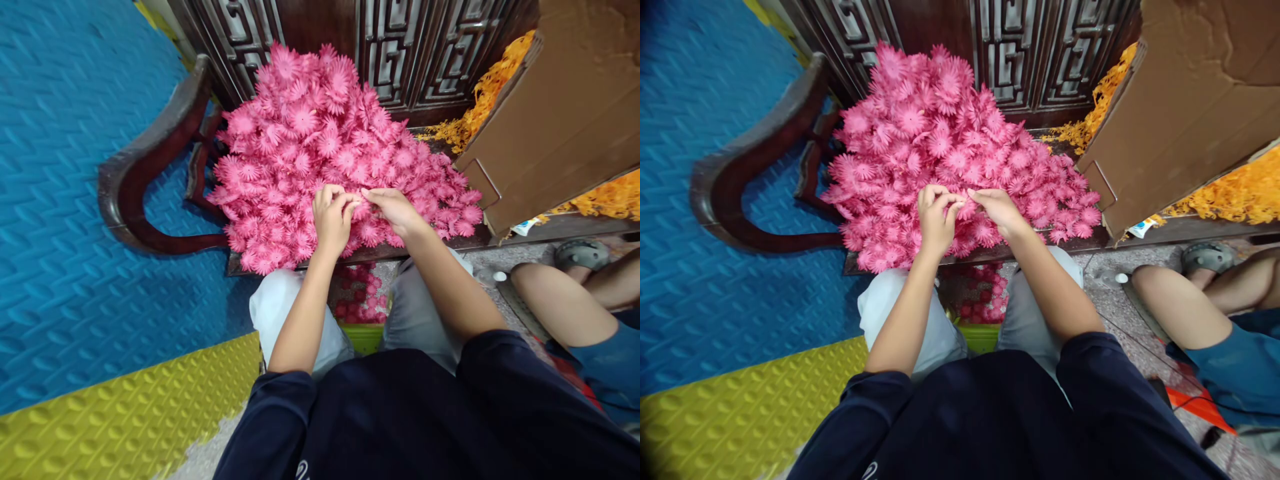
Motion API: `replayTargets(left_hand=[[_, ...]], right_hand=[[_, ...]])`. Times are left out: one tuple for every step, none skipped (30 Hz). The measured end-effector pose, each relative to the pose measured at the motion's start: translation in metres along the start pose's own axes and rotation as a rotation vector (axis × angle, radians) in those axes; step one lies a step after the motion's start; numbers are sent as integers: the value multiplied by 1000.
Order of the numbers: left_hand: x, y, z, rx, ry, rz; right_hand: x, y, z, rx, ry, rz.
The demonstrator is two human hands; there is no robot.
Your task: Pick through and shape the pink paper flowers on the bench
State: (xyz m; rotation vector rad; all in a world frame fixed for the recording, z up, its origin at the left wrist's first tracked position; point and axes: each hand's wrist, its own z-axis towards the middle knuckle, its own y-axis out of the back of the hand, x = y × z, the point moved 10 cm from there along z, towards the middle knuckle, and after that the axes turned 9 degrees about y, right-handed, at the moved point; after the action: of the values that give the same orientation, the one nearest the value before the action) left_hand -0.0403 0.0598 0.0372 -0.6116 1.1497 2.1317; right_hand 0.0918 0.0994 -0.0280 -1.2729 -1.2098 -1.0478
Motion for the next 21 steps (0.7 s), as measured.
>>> replayTargets(left_hand=[[-1, 1, 0, -8, -2, -4], [-2, 3, 0, -16, -3, -12], [-2, 4, -1, -27, -1, -24], [-3, 6, -1, -38, 2, -40], [-3, 8, -1, -50, 6, -62], [-5, 11, -1, -65, 7, -90], [-7, 14, -2, -83, 4, -124], [-9, 19, -3, -106, 0, -165], [-10, 24, -3, -131, 0, -207], [-9, 30, -4, -159, 6, -244], [-6, 37, -3, -194, 23, -271], [1, 44, -2, -231, 57, -284], [12, 51, 0, -273, 109, -280], [26, 58, 2, -327, 177, -261], [43, 62, 4, -369, 266, -229], [62, 65, 4, -406, 369, -204], [79, 66, 3, -432, 465, -198], [92, 62, 2, -417, 531, -200], [100, 58, 1, -399, 575, -201], [103, 56, -1, -403, 601, -191], [100, 55, -4, -409, 596, -169]], right_hand=[[3, 5, 2, -38, 27, -29], [7, 11, 4, -87, 67, -58], [12, 17, 5, -137, 115, -84], [17, 22, 7, -176, 160, -104], [21, 25, 8, -191, 190, -117], [21, 26, 10, -188, 198, -123], [20, 27, 12, -184, 190, -125], [19, 31, 13, -205, 176, -126], [19, 37, 14, -254, 170, -124], [20, 46, 13, -325, 178, -123], [22, 54, 11, -395, 198, -123], [25, 59, 10, -437, 218, -126], [26, 60, 10, -442, 221, -122], [24, 57, 10, -410, 195, -106], [19, 52, 11, -362, 147, -74], [13, 45, 11, -313, 90, -26], [7, 38, 10, -272, 34, 34], [1, 32, 8, -241, -10, 96], [-2, 25, 6, -214, -37, 153], [-4, 19, 4, -187, -51, 200], [-6, 13, 3, -162, -60, 239]])
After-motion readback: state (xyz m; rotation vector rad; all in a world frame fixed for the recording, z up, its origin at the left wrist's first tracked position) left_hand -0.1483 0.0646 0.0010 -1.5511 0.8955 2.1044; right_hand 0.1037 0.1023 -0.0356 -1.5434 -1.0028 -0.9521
